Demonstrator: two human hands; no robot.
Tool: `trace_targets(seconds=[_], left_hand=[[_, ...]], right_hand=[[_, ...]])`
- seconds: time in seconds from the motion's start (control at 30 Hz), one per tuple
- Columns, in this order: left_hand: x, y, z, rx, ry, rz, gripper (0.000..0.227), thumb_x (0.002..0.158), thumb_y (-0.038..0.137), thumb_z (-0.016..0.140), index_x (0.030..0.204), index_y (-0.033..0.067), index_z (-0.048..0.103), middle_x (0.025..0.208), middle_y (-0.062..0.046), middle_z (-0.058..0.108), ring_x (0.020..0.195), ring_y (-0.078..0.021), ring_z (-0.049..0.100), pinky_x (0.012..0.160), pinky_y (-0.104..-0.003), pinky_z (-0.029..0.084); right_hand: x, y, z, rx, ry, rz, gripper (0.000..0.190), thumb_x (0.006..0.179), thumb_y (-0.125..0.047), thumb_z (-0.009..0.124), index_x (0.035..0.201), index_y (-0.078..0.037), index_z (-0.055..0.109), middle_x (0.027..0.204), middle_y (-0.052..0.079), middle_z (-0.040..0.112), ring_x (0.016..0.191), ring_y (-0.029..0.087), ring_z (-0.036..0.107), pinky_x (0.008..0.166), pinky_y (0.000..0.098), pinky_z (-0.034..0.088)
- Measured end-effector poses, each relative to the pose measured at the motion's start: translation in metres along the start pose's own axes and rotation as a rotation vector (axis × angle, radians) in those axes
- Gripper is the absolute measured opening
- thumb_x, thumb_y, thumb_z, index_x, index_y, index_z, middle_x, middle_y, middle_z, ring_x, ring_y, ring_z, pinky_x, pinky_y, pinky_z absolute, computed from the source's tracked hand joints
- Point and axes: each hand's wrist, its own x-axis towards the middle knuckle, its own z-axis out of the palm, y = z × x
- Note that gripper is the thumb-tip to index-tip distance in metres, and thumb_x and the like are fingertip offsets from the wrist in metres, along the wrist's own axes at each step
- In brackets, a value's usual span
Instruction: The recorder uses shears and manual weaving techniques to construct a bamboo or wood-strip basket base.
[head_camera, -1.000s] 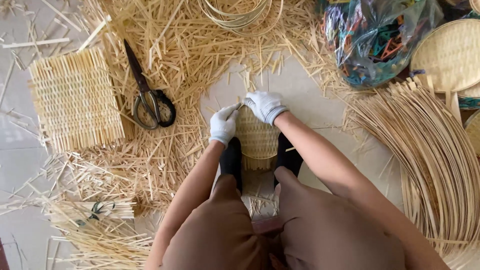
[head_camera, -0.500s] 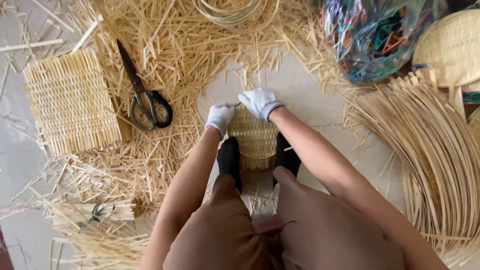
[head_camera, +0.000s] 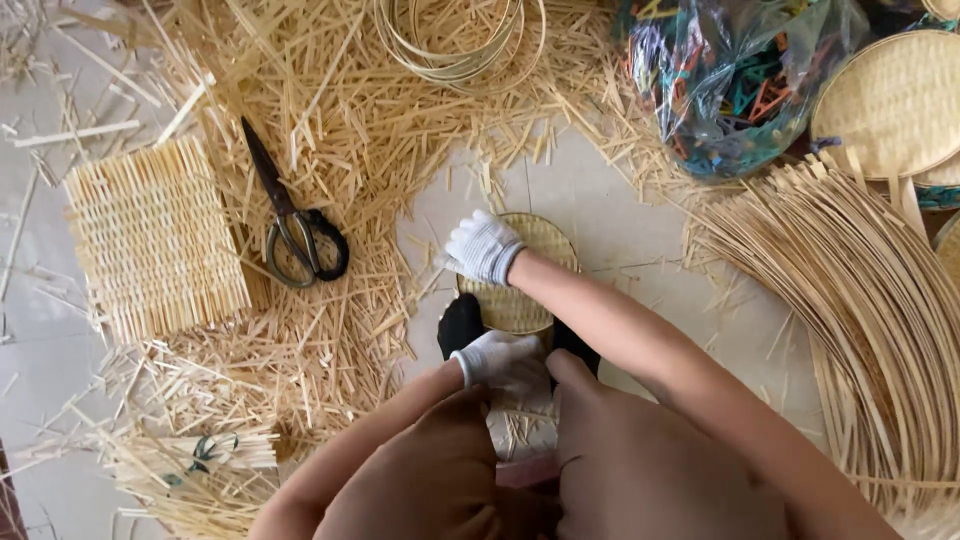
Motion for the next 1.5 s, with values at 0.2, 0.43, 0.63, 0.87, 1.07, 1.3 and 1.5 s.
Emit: trace_targets(seconds=[0.2, 0.43, 0.63, 0.87, 1.07, 1.3, 1.5], left_hand=[[0.032, 0.045, -0.026, -1.475, 0.313, -1.388, 0.041, 0.096, 0.041, 0.063, 0.097, 0.0011, 0.071, 0.090, -0.012, 0.076, 0.081, -0.0253, 0.076, 0.072, -0.042, 0.062], [0.043, 0.058, -0.084, -0.497, 0.452, -1.315, 0.047, 0.091, 0.045, 0.066, 0.087, -0.0006, 0.076, 0.074, -0.014, 0.076, 0.069, -0.0272, 0.076, 0.069, -0.039, 0.060], [0.069, 0.002, -0.120, 0.008, 0.592, -1.155, 0.036, 0.097, 0.039, 0.057, 0.099, 0.0098, 0.078, 0.095, -0.021, 0.075, 0.088, -0.0390, 0.073, 0.081, -0.047, 0.057], [0.076, -0.025, -0.160, 0.094, 0.234, -0.987, 0.037, 0.101, 0.048, 0.057, 0.105, 0.0180, 0.079, 0.111, -0.016, 0.075, 0.109, -0.0376, 0.068, 0.097, -0.047, 0.054], [0.100, 0.068, -0.218, 0.374, 0.773, -0.571, 0.052, 0.058, 0.022, 0.082, 0.107, 0.0083, 0.074, 0.104, -0.019, 0.066, 0.097, -0.0406, 0.060, 0.079, -0.048, 0.049], [0.093, -0.004, -0.147, 0.260, 0.579, -0.461, 0.039, 0.075, 0.001, 0.063, 0.111, 0.0122, 0.074, 0.109, -0.012, 0.071, 0.107, -0.0373, 0.063, 0.092, -0.046, 0.052], [0.083, -0.044, -0.139, 0.115, 0.525, -0.553, 0.046, 0.075, 0.002, 0.063, 0.115, 0.0165, 0.079, 0.116, -0.018, 0.069, 0.107, -0.0390, 0.065, 0.095, -0.042, 0.052]], right_hand=[[0.007, 0.008, -0.014, 0.116, -0.284, 0.168, 0.060, 0.103, -0.047, 0.039, 0.075, -0.010, 0.078, 0.075, 0.012, 0.074, 0.070, 0.033, 0.072, 0.068, 0.0480, 0.055], [-0.025, 0.061, 0.013, 0.372, -0.107, 0.735, 0.067, 0.106, -0.047, 0.028, 0.087, -0.004, 0.075, 0.078, 0.024, 0.071, 0.069, 0.044, 0.070, 0.069, 0.0583, 0.053], [-0.123, 0.066, 0.054, 0.888, 0.055, 1.461, 0.077, 0.100, -0.068, 0.027, 0.135, -0.006, 0.054, 0.139, 0.025, 0.051, 0.129, 0.041, 0.049, 0.109, 0.0495, 0.036], [-0.189, 0.011, -0.002, 0.667, 0.001, 1.278, 0.046, 0.101, -0.049, 0.053, 0.131, -0.015, 0.064, 0.131, 0.017, 0.070, 0.122, 0.038, 0.065, 0.104, 0.0487, 0.050], [-0.118, 0.035, -0.006, 0.516, 0.526, 0.601, 0.026, 0.087, -0.006, 0.066, 0.113, -0.011, 0.070, 0.105, 0.012, 0.068, 0.100, 0.036, 0.064, 0.086, 0.0452, 0.054], [-0.117, 0.042, 0.018, 0.417, 0.488, 0.558, 0.026, 0.087, 0.000, 0.063, 0.106, -0.012, 0.076, 0.099, 0.009, 0.070, 0.098, 0.035, 0.063, 0.087, 0.0446, 0.052], [-0.109, 0.021, 0.007, 0.330, 0.344, 0.634, 0.035, 0.085, -0.004, 0.056, 0.111, -0.017, 0.076, 0.105, 0.010, 0.068, 0.105, 0.035, 0.065, 0.091, 0.0458, 0.052]])
